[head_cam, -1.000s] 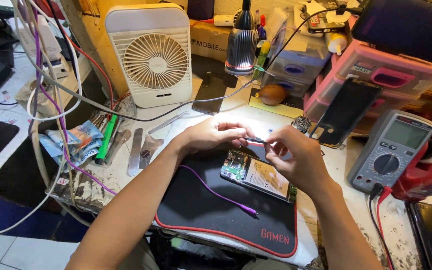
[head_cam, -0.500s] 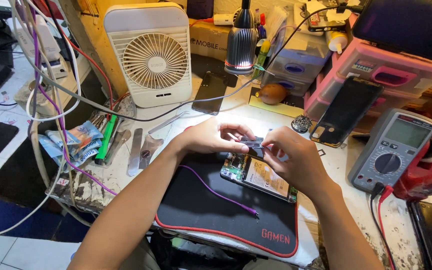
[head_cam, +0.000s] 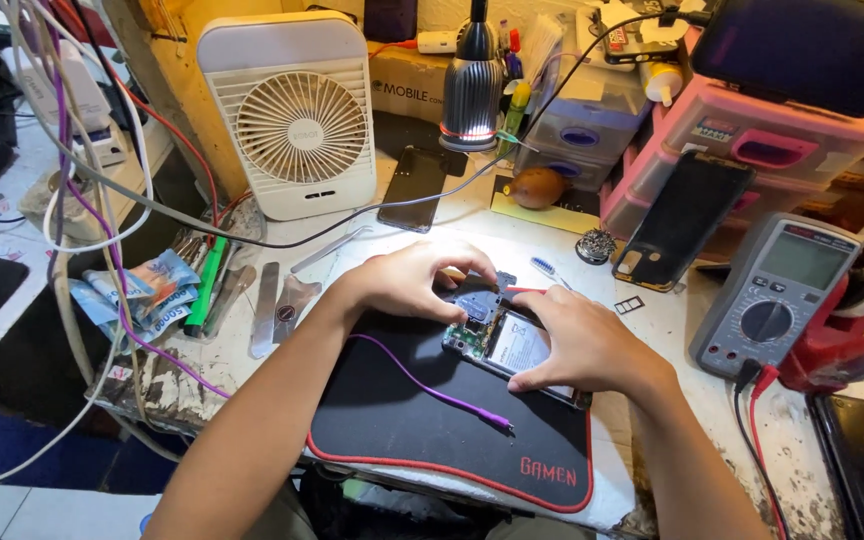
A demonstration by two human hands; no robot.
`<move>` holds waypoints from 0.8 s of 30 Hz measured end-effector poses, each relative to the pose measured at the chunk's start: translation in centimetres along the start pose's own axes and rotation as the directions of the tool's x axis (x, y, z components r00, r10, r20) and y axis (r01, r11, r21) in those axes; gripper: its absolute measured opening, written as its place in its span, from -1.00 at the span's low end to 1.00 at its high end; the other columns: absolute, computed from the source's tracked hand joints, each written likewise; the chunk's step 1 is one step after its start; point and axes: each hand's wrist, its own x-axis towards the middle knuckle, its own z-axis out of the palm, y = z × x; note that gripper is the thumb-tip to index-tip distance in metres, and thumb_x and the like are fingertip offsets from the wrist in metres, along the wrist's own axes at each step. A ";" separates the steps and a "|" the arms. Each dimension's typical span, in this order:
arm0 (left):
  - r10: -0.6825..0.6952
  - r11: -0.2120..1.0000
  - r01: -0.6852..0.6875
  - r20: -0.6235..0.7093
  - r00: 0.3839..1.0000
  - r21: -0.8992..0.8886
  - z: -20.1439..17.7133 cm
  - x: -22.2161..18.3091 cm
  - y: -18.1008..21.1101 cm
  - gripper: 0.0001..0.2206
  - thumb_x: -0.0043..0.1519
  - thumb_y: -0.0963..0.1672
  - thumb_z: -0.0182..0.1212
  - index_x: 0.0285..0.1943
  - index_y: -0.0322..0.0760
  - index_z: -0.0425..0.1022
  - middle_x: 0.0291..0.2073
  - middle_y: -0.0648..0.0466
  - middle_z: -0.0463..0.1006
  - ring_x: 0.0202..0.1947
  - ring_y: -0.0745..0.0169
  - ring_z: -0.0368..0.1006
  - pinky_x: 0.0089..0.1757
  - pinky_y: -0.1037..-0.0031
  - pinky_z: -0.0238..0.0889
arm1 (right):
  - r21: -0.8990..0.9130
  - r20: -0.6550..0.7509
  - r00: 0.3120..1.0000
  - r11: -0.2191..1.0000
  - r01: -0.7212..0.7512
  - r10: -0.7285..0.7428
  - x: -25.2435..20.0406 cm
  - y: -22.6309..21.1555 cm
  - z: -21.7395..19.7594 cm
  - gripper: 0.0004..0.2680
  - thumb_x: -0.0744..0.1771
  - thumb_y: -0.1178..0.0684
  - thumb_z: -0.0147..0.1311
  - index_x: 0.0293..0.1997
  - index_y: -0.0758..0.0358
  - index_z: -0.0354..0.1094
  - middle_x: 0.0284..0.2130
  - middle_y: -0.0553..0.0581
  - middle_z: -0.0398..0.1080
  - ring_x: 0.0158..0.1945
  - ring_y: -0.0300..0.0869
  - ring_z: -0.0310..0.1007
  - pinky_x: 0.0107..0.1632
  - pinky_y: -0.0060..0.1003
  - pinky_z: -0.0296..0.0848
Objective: Disassembling internal components of a smartphone using a small prying tool on a repair bench.
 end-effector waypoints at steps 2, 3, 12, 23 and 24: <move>0.013 0.999 -0.013 -0.003 1.000 0.043 0.2 0.1 0.6 -0.49 0.04 -0.15 0.41 0.23 -0.22 0.48 0.22 -0.16 0.42 0.17 -0.20 0.39 0.12 0.13 0.40 | 0.026 -0.020 1.000 0.999 -0.021 0.021 0.9 1.8 0.6 -0.22 0.12 -0.33 0.50 0.42 0.15 0.19 0.10 0.39 0.39 0.20 0.17 0.42 0.12 0.02 0.47; 0.025 0.996 -0.024 -0.012 1.000 0.085 0.3 0.1 0.9 -0.50 0.04 -0.13 0.41 0.23 -0.17 0.49 0.25 -0.11 0.43 0.22 -0.21 0.37 0.13 0.12 0.39 | 0.048 -0.039 0.999 0.998 -0.036 0.038 1.3 2.7 1.0 -0.22 0.11 -0.34 0.51 0.42 0.11 0.20 0.08 0.36 0.39 0.18 0.15 0.44 0.04 -0.02 0.51; 0.062 0.965 -0.051 -0.033 0.998 0.258 1.9 0.5 1.2 -0.49 0.07 -0.19 0.39 0.27 -0.11 0.46 0.31 0.04 0.42 0.31 -0.15 0.26 0.21 0.07 0.24 | 0.082 -0.040 0.996 0.994 -0.071 0.075 1.5 3.5 0.6 -0.25 0.11 -0.29 0.53 0.41 0.10 0.23 0.07 0.39 0.34 0.16 0.16 0.45 -0.03 -0.08 0.53; 0.006 0.950 -0.004 -0.005 1.000 0.311 2.1 0.4 1.1 -0.61 0.10 -0.18 0.40 0.14 -0.12 0.55 0.33 0.01 0.41 0.34 -0.20 0.23 0.22 0.04 0.21 | 0.094 -0.047 0.997 0.994 -0.061 0.066 1.8 3.6 0.8 -0.25 0.11 -0.24 0.54 0.41 0.13 0.24 0.02 0.36 0.40 0.10 0.13 0.48 -0.12 -0.12 0.51; 0.007 0.948 -0.006 -0.002 1.000 0.319 2.1 0.4 1.1 -0.62 0.10 -0.18 0.40 0.13 -0.11 0.56 0.34 0.00 0.40 0.35 -0.21 0.23 0.22 0.02 0.21 | 0.097 -0.050 0.997 0.994 -0.057 0.062 1.8 3.6 0.8 -0.25 0.11 -0.24 0.54 0.41 0.14 0.24 0.03 0.36 0.40 0.10 0.13 0.48 -0.11 -0.10 0.51</move>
